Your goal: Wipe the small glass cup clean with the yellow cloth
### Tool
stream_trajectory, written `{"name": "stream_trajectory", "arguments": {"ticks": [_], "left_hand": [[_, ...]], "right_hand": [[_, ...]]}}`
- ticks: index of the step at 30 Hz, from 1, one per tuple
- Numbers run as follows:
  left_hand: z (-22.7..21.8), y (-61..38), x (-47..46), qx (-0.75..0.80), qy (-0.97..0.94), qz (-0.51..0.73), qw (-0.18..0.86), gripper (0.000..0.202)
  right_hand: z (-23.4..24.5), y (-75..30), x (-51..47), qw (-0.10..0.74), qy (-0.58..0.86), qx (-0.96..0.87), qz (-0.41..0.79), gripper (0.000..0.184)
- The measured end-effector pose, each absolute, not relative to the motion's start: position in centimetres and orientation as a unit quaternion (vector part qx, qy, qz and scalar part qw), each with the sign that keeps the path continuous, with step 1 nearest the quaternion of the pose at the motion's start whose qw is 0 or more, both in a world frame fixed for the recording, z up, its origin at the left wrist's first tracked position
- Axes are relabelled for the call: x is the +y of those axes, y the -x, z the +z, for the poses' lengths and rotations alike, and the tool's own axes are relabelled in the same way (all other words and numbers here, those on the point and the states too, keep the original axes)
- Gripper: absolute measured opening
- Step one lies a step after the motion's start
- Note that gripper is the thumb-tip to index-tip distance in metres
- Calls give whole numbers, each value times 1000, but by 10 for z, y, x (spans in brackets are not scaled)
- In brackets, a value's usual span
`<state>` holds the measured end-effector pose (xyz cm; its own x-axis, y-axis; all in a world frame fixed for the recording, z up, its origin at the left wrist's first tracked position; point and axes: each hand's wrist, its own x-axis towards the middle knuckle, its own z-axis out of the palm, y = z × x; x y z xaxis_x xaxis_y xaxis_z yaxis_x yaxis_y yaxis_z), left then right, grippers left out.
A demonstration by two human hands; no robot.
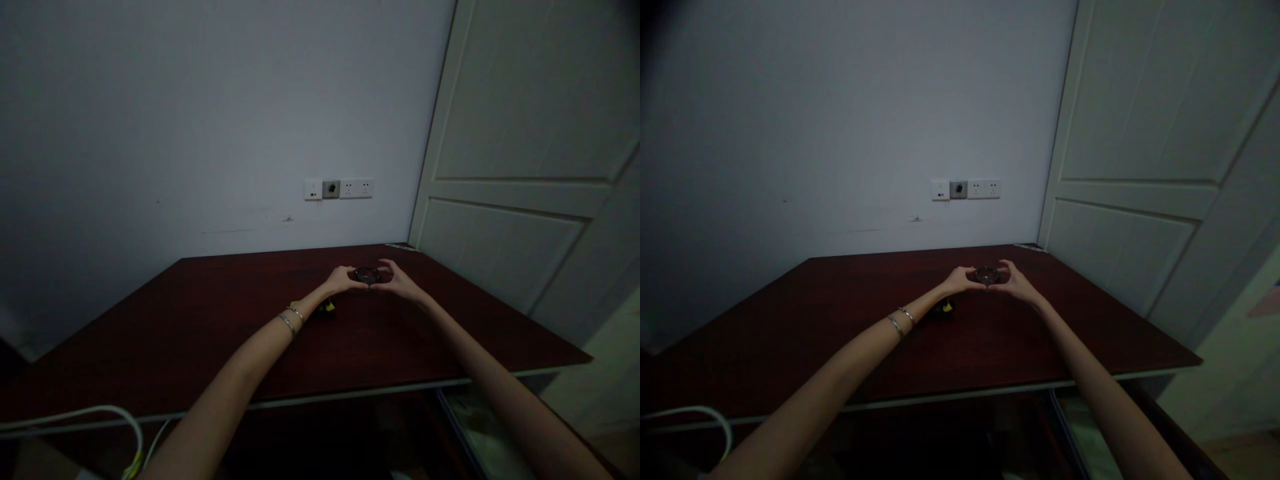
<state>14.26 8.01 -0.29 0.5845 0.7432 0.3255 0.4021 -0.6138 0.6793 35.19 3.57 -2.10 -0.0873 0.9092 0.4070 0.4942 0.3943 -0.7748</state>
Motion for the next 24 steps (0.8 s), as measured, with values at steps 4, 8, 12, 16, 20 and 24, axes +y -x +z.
{"name": "stream_trajectory", "arguments": {"ticks": [4, 8, 12, 16, 20, 24], "left_hand": [[19, -95, 82, 346, -842, 311, 273, 55], [36, -38, 83, 361, -849, 293, 250, 56], [44, 22, 88, 389, -852, 271, 222, 54], [43, 80, 94, 401, -855, 210, 255, 59], [40, 131, 95, 425, -847, 179, 263, 57], [36, 166, 90, 442, -842, 149, 272, 58]], "right_hand": [[-1, -305, 46, 447, 486, -722, 207, 89], [11, -249, 59, 434, 463, -748, 197, 90], [11, -189, 73, 429, 445, -759, 205, 89], [9, -132, 78, 394, 445, -777, 209, 88], [9, -83, 76, 358, 464, -783, 209, 90], [6, -49, 70, 327, 468, -798, 193, 93]]}}
